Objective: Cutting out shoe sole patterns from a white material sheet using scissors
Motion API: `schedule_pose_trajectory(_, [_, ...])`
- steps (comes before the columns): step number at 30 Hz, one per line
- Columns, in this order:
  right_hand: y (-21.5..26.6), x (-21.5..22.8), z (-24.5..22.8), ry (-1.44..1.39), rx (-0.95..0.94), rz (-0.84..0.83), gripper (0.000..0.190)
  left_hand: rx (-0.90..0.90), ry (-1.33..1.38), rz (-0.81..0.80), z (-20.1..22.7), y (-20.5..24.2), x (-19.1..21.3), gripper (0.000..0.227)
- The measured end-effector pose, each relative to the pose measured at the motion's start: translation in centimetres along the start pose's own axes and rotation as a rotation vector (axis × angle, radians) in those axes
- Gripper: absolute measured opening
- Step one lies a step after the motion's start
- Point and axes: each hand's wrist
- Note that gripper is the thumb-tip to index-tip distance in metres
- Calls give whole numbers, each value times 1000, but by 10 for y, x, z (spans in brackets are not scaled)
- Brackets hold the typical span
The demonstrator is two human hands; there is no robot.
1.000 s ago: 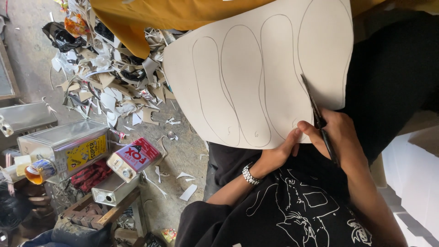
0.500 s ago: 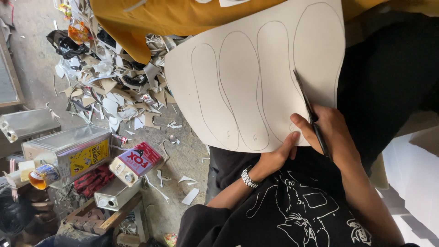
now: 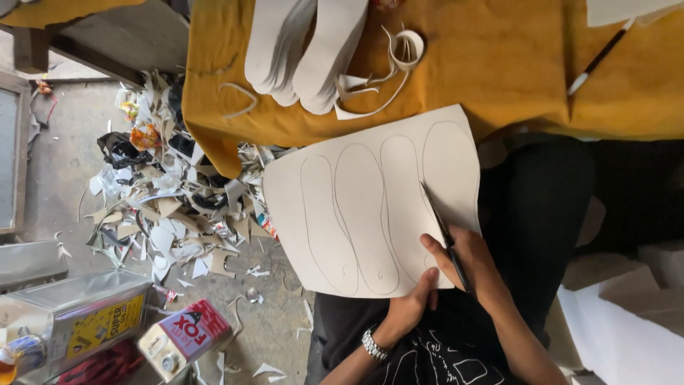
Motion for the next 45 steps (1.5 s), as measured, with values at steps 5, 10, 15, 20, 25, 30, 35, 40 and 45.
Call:
schedule_pose_trajectory(5, [-6, -4, 9, -65, 17, -26, 49, 39, 57, 14, -2, -4, 1, 28])
schedule_pose_trajectory(10, [-11, -7, 17, -65, 19, -26, 52, 58, 131, -15, -7, -9, 1, 26])
schedule_pose_trajectory(15, [-12, -10, 19, -48, 46, -30, 56, 80, 219, -47, -11, -11, 2, 24])
schedule_pose_trajectory(20, [-12, -12, 20, -67, 16, -27, 56, 129, 214, -35, -13, -11, 4, 25])
schedule_pose_trajectory(25, [-16, -15, 25, -60, -4, -53, 57, 140, 212, -35, -19, -14, 5, 27])
schedule_pose_trajectory(30, [-8, -8, 13, -75, -60, -51, 50, 86, 173, -25, -3, -8, 7, 26])
schedule_pose_trajectory(35, [12, 1, 2, 28, -149, -67, 58, -55, 84, -135, 27, 9, 7, 48])
schedule_pose_trajectory(40, [11, -2, 4, 7, -163, -58, 61, -61, 89, -196, 30, 10, 12, 48])
schedule_pose_trajectory(45, [12, -3, -7, -17, -184, -63, 61, -45, 78, -257, 30, 9, 14, 51])
Point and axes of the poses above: each hand's wrist, its own y-axis away from the middle knuckle, its own x-axis out of the back of the hand, z = x × y, and after that the axes turned 4 degrees about x, right-handed
